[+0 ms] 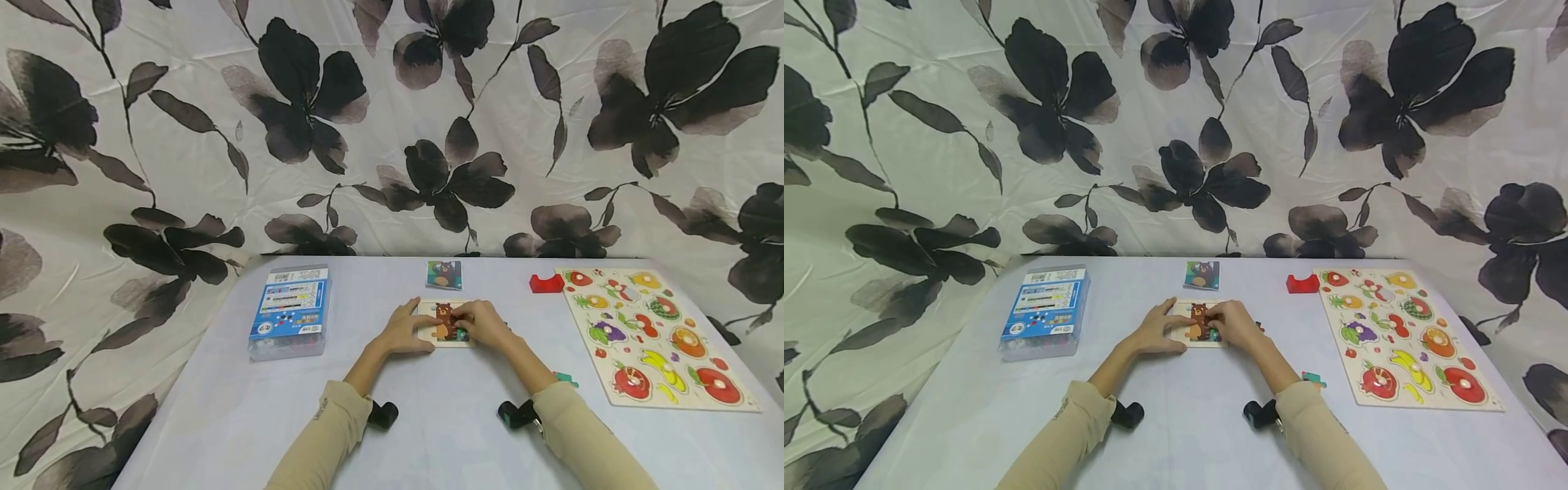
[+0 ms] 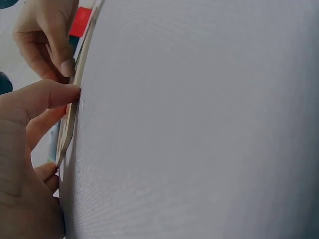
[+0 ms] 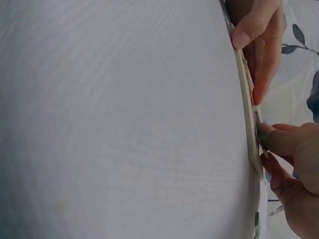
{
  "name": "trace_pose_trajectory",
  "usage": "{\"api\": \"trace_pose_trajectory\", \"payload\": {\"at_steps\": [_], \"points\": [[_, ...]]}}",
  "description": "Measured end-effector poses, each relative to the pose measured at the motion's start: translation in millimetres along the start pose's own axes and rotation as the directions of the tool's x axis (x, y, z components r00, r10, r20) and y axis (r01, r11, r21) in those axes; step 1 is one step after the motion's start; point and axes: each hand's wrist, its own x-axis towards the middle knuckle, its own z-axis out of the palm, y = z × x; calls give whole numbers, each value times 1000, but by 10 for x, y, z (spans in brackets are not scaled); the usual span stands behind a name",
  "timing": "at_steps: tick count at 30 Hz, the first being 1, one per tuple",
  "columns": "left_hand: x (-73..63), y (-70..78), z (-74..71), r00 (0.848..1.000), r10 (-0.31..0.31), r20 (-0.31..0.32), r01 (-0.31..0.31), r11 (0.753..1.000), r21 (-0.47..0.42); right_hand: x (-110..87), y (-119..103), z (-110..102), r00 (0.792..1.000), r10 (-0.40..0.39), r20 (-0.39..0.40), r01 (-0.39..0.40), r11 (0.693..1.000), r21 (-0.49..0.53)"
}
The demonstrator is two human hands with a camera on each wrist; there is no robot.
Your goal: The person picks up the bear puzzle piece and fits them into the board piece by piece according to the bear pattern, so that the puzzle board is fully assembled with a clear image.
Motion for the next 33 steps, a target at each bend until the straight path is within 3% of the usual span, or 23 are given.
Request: {"api": "trace_pose_trajectory", "payload": {"at_steps": [7, 11, 14, 21, 27, 33], "points": [[2, -19, 14, 999, 39, -6, -39, 999, 29, -34, 14, -14, 992, 74, -98, -69, 996, 58], [0, -19, 11, 998, 55, -9, -55, 997, 49, -33, 26, -29, 983, 68, -172, -56, 996, 75], [5, -13, 6, 999, 49, -9, -49, 997, 55, -15, 42, -38, 981, 51, -186, -38, 997, 70], [12, 1, -12, 999, 43, 1, -43, 998, 55, 35, 50, -29, 998, -48, -40, 49, 999, 5], [21, -7, -6, 999, 51, 0, -51, 997, 51, 58, 11, -17, 982, -173, 81, 183, 972, -149], [14, -10, -1, 999, 41, -2, -41, 998, 57, 46, -74, -54, 981, -124, 146, 152, 967, -203]]}}
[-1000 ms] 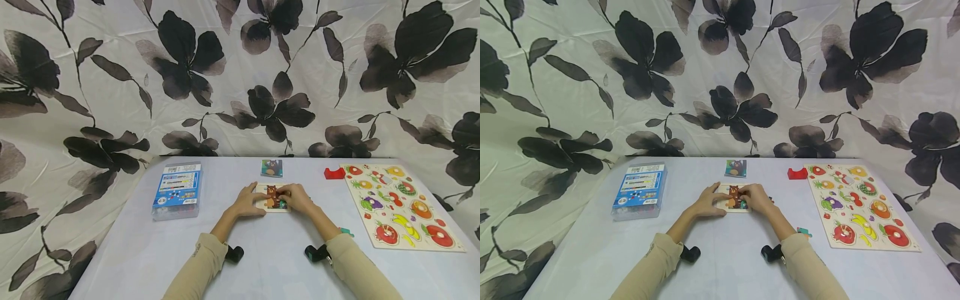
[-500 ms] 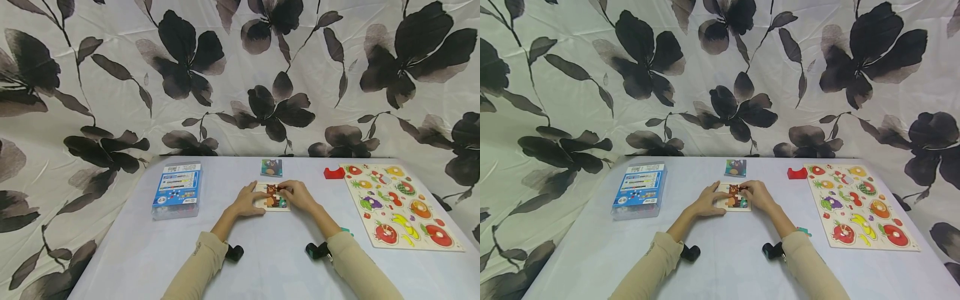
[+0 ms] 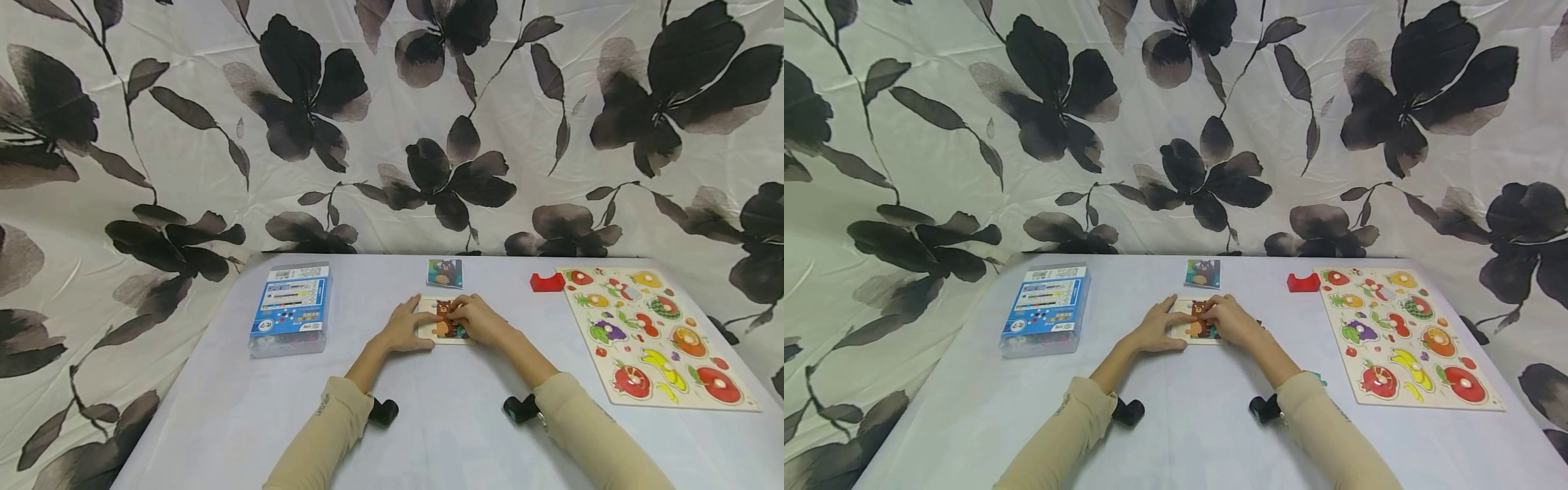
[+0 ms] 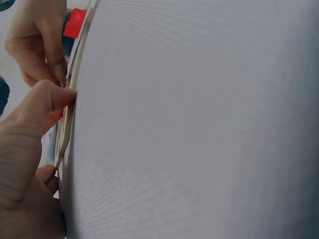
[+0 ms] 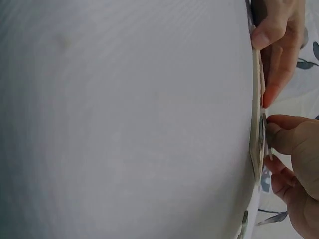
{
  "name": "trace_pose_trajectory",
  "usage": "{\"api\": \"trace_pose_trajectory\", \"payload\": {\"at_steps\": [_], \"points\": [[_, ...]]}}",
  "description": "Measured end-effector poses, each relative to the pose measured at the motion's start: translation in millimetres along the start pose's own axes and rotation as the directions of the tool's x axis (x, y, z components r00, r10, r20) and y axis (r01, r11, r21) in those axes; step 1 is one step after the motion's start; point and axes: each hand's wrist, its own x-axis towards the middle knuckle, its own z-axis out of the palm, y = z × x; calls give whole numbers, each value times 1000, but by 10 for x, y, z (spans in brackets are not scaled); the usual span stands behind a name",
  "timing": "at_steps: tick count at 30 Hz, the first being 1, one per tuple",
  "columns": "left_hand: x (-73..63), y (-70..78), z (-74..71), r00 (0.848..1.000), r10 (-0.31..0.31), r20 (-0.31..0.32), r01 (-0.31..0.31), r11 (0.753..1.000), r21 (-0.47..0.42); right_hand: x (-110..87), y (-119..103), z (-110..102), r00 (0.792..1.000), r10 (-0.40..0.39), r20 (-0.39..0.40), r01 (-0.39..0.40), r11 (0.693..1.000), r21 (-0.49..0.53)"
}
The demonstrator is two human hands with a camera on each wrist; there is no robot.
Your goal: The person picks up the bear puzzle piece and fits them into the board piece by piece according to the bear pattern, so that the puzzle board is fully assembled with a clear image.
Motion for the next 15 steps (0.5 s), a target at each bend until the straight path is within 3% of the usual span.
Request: {"api": "trace_pose_trajectory", "payload": {"at_steps": [4, 11, 15], "points": [[-3, 12, -8, 1000, 1, -3, -1, 1000, -1, -17, -16, -37, 1000, 26, 16, -26, 1000, -15], [-20, 14, -14, 1000, 7, -5, -7, 1000, -8, -49, 34, 11, 997, -63, -34, 63, 998, -10], [-22, 27, -17, 1000, 2, 2, -2, 1000, -16, -61, 39, 19, 998, -51, -25, 51, 999, -1]]}}
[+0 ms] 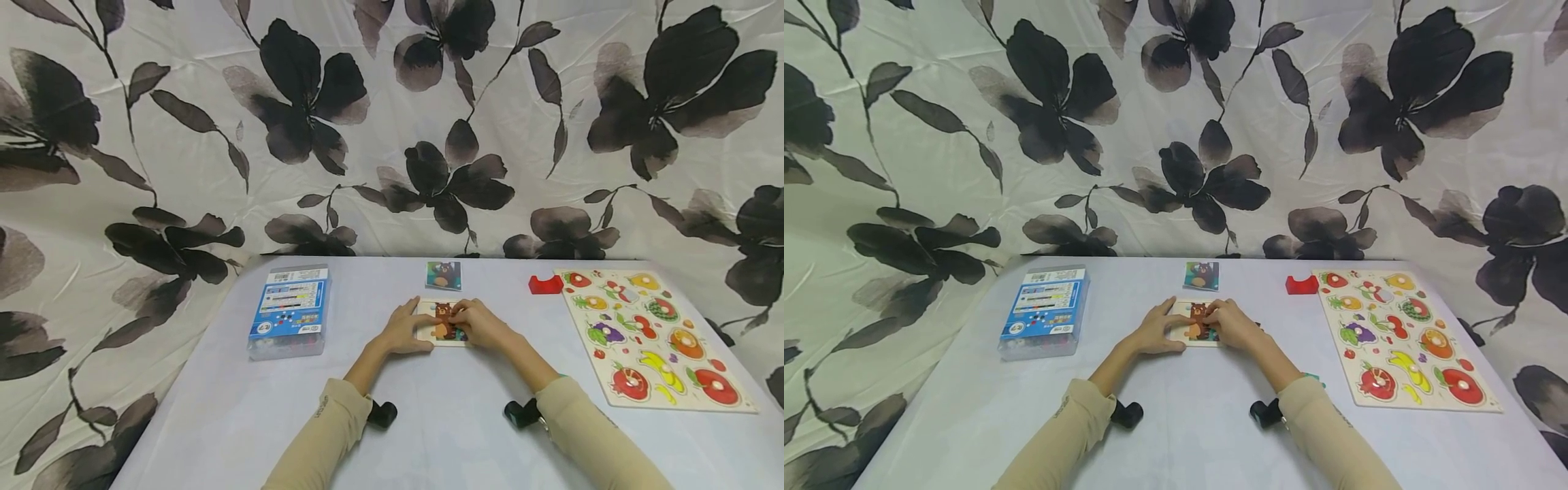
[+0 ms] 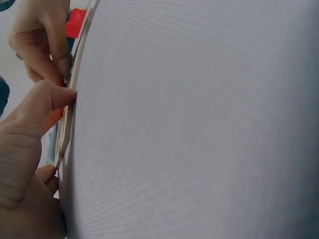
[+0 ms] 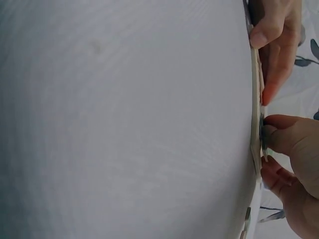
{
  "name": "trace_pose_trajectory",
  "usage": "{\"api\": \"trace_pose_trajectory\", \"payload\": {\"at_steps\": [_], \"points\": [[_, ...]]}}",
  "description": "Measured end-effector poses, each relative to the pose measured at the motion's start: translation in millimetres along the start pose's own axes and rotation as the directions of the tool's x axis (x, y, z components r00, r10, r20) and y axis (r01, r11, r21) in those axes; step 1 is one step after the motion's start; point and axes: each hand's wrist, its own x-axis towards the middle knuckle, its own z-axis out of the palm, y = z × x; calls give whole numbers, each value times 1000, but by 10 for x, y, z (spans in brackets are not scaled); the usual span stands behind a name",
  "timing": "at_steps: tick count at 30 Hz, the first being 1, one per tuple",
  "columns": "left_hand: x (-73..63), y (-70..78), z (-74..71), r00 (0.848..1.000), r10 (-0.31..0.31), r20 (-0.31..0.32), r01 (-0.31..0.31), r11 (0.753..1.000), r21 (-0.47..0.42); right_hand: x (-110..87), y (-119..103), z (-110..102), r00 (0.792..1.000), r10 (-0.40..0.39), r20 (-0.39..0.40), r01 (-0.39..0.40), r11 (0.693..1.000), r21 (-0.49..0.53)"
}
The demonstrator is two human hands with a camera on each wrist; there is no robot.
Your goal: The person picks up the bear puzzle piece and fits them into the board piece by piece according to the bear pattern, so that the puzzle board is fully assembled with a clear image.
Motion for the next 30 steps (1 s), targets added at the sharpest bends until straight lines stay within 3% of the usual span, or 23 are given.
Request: {"api": "trace_pose_trajectory", "payload": {"at_steps": [9, 15, 19, 22, 24, 26, 30], "points": [[10, 7, 20, 1000, -6, 3, 6, 1000, 16, -2, -43, -48, 991, 123, 51, -123, 992, -12], [5, 0, 16, 1000, 1, -10, -1, 1000, 26, 10, 24, -66, 977, 209, 51, -214, 967, 140], [4, 0, 27, 1000, -6, 3, 6, 1000, 21, 62, 76, -94, 934, 351, 72, -356, 883, 306], [5, -1, 32, 1000, -13, 10, 13, 1000, 21, 93, 87, -107, 858, 507, 78, -496, 781, 379], [2, 2, 27, 1000, -15, 8, 15, 1000, 15, 93, 81, -108, 834, 548, 67, -529, 759, 380], [2, 2, 22, 1000, -16, 5, 16, 1000, 9, 69, 63, -121, 836, 545, 56, -526, 769, 364], [7, -7, 19, 1000, -11, 0, 11, 1000, 8, -72, 65, -216, 893, 449, 26, -431, 837, 337]]}}
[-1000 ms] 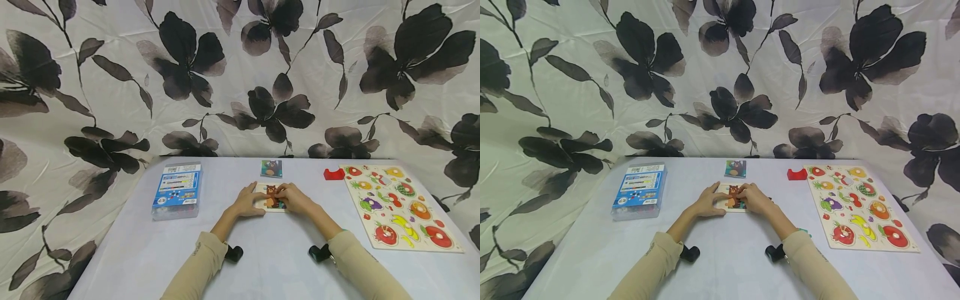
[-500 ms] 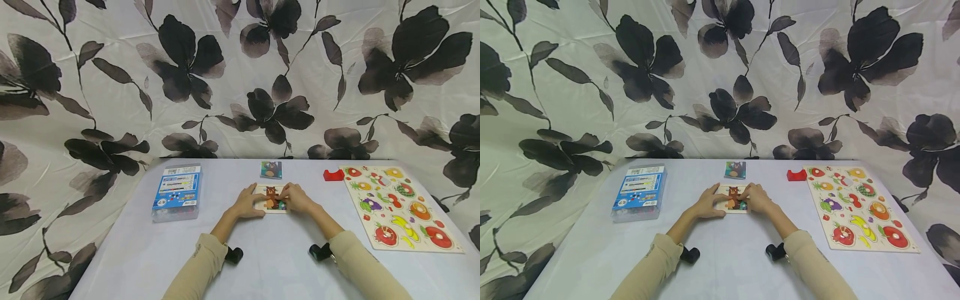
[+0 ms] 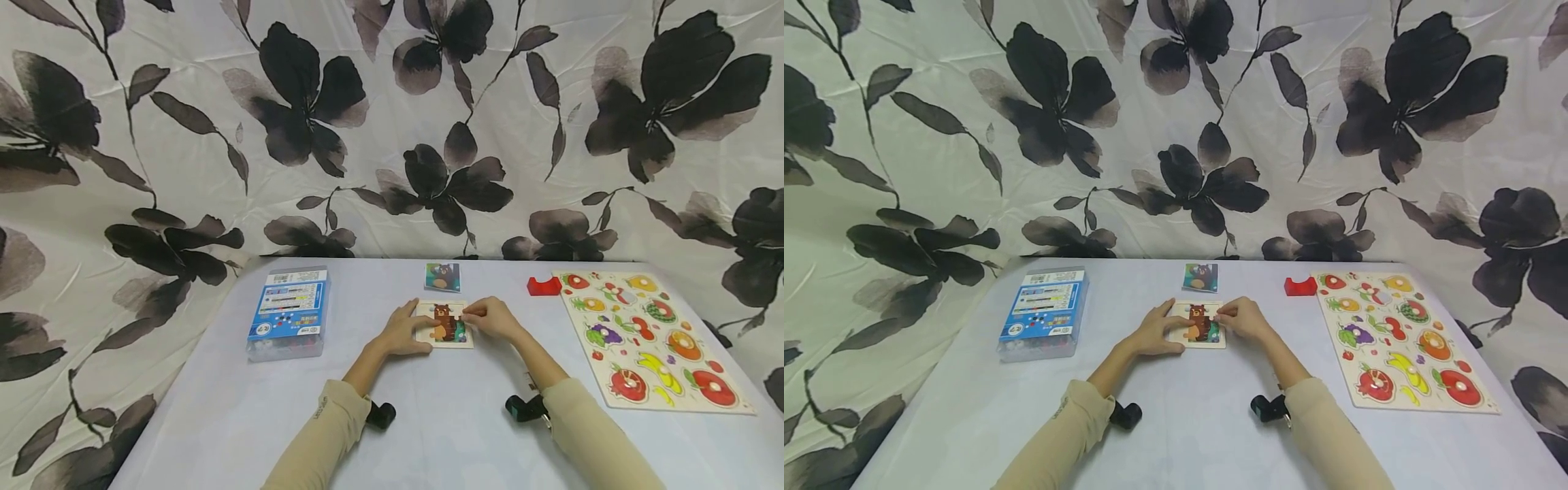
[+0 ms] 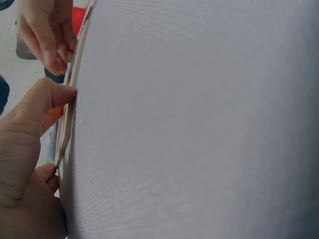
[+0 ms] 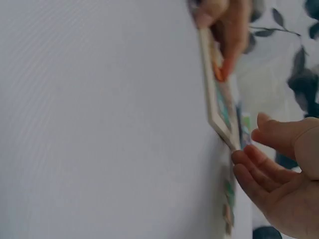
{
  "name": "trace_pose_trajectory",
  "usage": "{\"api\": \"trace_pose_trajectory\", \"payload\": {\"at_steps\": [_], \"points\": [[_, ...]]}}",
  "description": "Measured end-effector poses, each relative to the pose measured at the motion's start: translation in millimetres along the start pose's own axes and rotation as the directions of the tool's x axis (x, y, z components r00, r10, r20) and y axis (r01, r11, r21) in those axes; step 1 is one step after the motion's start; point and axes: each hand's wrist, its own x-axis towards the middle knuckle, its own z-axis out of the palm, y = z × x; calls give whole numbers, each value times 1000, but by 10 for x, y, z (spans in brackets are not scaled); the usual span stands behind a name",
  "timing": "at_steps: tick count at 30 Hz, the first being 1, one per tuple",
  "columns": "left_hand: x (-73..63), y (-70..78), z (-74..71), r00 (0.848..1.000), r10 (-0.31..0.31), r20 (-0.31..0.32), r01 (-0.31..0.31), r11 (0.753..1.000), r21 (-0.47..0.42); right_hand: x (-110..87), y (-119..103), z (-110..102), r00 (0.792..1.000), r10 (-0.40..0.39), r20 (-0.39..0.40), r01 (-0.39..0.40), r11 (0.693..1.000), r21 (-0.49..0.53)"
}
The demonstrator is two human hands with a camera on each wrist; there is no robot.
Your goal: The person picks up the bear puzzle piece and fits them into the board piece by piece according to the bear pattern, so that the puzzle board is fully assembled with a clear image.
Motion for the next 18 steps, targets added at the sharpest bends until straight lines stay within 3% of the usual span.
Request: {"api": "trace_pose_trajectory", "payload": {"at_steps": [3, 7, 13, 18], "points": [[9, -7, 3, 1000, 3, -4, -3, 1000, 3, -140, 104, -165, 998, -36, -42, 36, 999, -16], [14, -7, 2, 1000, -6, -2, 6, 1000, -17, -374, 309, -442, 997, -17, -75, 14, 999, -50], [18, 1, -6, 1000, -29, 10, 29, 999, -35, -805, 435, -743, 994, 106, 14, -104, 990, -92], [11, -2, -22, 999, -35, 24, 35, 999, -33, -1092, 422, -659, 974, 199, 105, -184, 973, -138]]}}
